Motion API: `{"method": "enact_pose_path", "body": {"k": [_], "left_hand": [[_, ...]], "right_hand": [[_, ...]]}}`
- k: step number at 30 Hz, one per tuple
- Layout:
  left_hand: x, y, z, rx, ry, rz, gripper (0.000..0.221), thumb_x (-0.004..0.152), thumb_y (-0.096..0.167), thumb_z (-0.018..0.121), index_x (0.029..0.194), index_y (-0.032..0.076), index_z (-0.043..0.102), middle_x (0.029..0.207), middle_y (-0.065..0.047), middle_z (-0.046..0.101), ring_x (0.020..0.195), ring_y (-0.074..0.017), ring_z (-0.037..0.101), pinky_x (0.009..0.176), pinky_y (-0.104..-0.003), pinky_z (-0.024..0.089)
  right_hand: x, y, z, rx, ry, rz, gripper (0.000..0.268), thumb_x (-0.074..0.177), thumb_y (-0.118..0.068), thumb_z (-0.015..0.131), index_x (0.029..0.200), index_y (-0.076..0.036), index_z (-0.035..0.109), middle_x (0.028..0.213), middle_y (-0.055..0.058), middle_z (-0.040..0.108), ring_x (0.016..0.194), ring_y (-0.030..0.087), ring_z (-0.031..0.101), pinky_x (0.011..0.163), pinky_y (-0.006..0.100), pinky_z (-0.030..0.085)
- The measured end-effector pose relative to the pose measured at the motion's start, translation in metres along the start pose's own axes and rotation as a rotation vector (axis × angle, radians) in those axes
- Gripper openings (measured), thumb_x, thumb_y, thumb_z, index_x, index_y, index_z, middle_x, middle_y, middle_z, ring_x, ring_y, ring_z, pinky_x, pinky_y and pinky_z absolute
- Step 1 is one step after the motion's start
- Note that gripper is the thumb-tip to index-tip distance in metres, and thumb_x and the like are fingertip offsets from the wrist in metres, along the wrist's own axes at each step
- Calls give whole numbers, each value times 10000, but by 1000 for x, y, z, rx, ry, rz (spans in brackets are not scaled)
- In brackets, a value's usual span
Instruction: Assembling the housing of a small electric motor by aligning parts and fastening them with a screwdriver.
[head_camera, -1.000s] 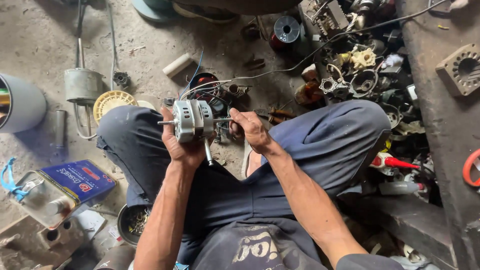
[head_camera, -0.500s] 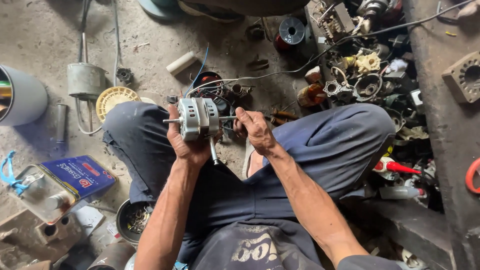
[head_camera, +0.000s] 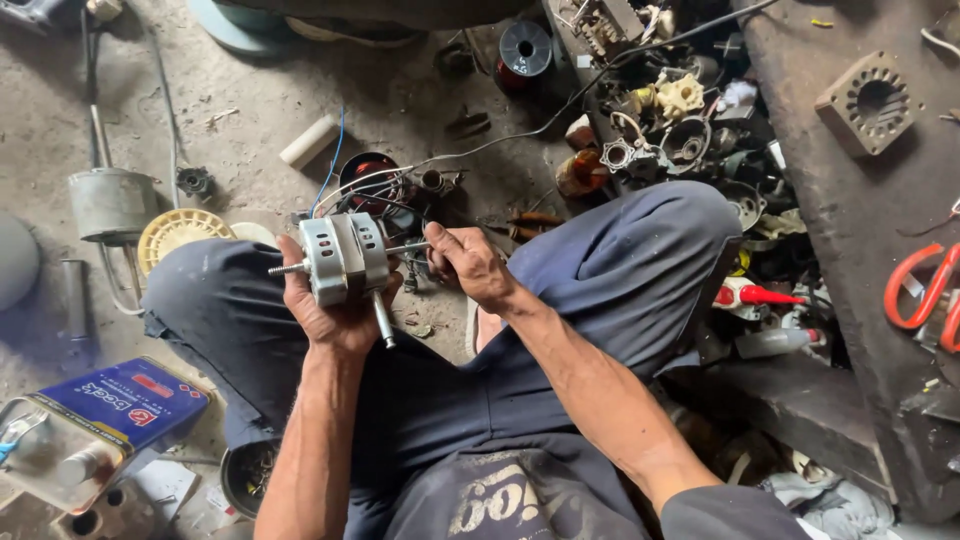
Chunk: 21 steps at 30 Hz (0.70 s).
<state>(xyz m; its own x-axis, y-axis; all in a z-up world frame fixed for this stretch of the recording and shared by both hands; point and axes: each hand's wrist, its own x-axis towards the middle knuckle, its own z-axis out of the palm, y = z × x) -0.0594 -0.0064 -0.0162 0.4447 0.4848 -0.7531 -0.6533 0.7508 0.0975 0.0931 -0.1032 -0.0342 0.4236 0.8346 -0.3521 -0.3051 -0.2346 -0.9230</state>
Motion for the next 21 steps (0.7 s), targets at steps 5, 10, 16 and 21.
{"method": "enact_pose_path", "body": {"k": [5, 10, 16, 21], "left_hand": [[3, -8, 2, 44, 7, 18, 679, 711, 627, 758, 1131, 106, 642, 1023, -100, 712, 911, -322, 717, 858, -556, 613], [4, -8, 0, -10, -18, 99, 646, 771, 576, 751, 1173, 83, 638, 1056, -112, 697, 960, -329, 700, 914, -588, 582], [6, -12, -3, -24, -60, 31, 723, 769, 603, 772, 1217, 55, 625, 1110, -142, 695, 1019, -350, 676, 972, -648, 518], [6, -13, -2, -20, -74, -1, 655, 788, 588, 772, 1153, 56, 660, 1042, -127, 711, 948, -300, 686, 878, -552, 563]], "right_hand": [[6, 17, -4, 31, 0, -33, 605, 1078, -353, 520, 524, -112, 482, 450, 52, 418, 423, 125, 411, 455, 214, 400], [8, 23, -4, 42, -66, -104, 618, 1112, -324, 473, 535, -103, 465, 468, 69, 417, 407, 140, 420, 452, 215, 398], [9, 28, -9, 123, -49, -83, 579, 1115, -297, 484, 575, -95, 448, 512, 65, 388, 421, 117, 348, 441, 224, 383], [8, 30, -6, 144, -51, -75, 593, 1120, -317, 472, 568, -105, 421, 515, 72, 363, 408, 122, 300, 441, 257, 394]]}}
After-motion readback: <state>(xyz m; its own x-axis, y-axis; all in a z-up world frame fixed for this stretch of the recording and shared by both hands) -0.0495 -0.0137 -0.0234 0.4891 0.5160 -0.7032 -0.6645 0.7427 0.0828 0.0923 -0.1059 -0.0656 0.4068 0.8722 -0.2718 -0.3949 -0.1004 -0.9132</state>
